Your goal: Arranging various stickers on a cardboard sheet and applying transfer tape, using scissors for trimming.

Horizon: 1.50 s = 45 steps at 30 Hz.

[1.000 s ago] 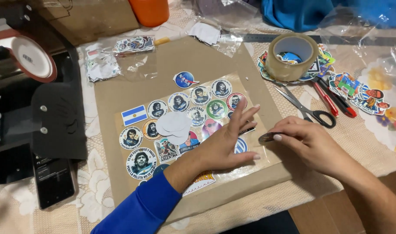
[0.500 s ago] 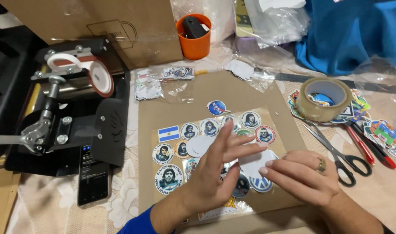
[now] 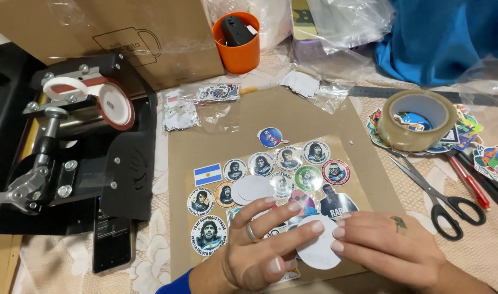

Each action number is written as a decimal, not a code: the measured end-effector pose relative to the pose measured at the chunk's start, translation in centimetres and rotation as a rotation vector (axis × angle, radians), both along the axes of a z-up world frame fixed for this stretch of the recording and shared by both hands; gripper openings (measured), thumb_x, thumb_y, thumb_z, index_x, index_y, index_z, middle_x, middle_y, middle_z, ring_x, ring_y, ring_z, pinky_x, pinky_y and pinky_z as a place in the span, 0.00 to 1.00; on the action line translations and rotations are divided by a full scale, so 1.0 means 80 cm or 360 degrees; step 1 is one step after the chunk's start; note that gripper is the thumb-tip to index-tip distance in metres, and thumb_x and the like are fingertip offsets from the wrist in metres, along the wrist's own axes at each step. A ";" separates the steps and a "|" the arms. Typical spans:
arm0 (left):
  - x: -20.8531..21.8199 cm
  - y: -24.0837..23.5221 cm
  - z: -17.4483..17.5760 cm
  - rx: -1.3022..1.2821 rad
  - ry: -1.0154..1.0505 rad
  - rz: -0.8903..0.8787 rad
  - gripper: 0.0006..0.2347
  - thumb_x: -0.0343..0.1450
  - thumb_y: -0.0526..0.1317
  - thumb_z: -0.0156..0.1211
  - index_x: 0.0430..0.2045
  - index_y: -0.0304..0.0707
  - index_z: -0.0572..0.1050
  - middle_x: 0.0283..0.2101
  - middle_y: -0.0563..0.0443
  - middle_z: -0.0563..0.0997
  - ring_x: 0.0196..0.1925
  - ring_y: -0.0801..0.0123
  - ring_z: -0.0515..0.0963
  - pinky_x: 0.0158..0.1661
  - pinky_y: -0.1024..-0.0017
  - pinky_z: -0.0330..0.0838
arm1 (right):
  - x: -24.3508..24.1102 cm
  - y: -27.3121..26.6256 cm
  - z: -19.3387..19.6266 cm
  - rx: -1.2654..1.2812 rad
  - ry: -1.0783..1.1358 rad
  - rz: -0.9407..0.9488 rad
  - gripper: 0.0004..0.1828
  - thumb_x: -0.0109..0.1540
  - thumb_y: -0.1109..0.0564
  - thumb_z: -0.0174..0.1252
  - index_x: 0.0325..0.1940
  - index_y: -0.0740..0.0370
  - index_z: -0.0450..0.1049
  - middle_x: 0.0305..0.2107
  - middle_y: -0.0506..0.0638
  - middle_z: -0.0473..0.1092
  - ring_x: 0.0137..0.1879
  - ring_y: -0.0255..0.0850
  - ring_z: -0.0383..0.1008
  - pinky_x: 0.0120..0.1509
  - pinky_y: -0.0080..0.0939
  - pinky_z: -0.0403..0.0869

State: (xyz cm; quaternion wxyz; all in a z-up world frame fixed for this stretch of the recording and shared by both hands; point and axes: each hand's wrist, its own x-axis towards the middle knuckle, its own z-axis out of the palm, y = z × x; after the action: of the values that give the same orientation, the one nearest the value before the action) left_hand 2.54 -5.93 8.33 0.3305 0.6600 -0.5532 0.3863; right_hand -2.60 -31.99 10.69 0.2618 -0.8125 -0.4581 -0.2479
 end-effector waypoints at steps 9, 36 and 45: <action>-0.008 -0.007 -0.007 0.0056 -0.0277 0.0277 0.23 0.86 0.46 0.39 0.72 0.38 0.41 0.53 0.51 0.85 0.54 0.58 0.87 0.58 0.62 0.72 | -0.012 0.015 0.000 -0.0231 -0.0436 -0.0174 0.14 0.66 0.57 0.49 0.51 0.61 0.78 0.46 0.48 0.74 0.46 0.36 0.76 0.55 0.40 0.80; -0.020 -0.031 -0.041 -0.0496 0.0996 -0.0266 0.45 0.73 0.18 0.57 0.74 0.51 0.29 0.67 0.17 0.64 0.49 0.56 0.90 0.48 0.67 0.80 | 0.013 0.021 -0.028 0.0539 0.0011 -0.0449 0.14 0.54 0.58 0.69 0.41 0.63 0.77 0.35 0.53 0.76 0.40 0.42 0.79 0.50 0.39 0.78; -0.013 -0.048 0.005 -0.0942 0.2387 -0.0429 0.49 0.65 0.23 0.61 0.71 0.60 0.30 0.68 0.25 0.66 0.26 0.82 0.77 0.32 0.81 0.80 | 0.046 0.020 -0.060 0.1390 0.1652 -0.0546 0.14 0.53 0.62 0.69 0.42 0.66 0.82 0.38 0.53 0.80 0.40 0.37 0.79 0.44 0.32 0.78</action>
State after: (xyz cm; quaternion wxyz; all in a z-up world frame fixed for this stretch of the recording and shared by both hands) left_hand 1.48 -9.79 8.73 0.8170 0.5562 -0.1346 -0.0711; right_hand 1.07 -30.35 5.93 0.7065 -0.7072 0.0024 -0.0271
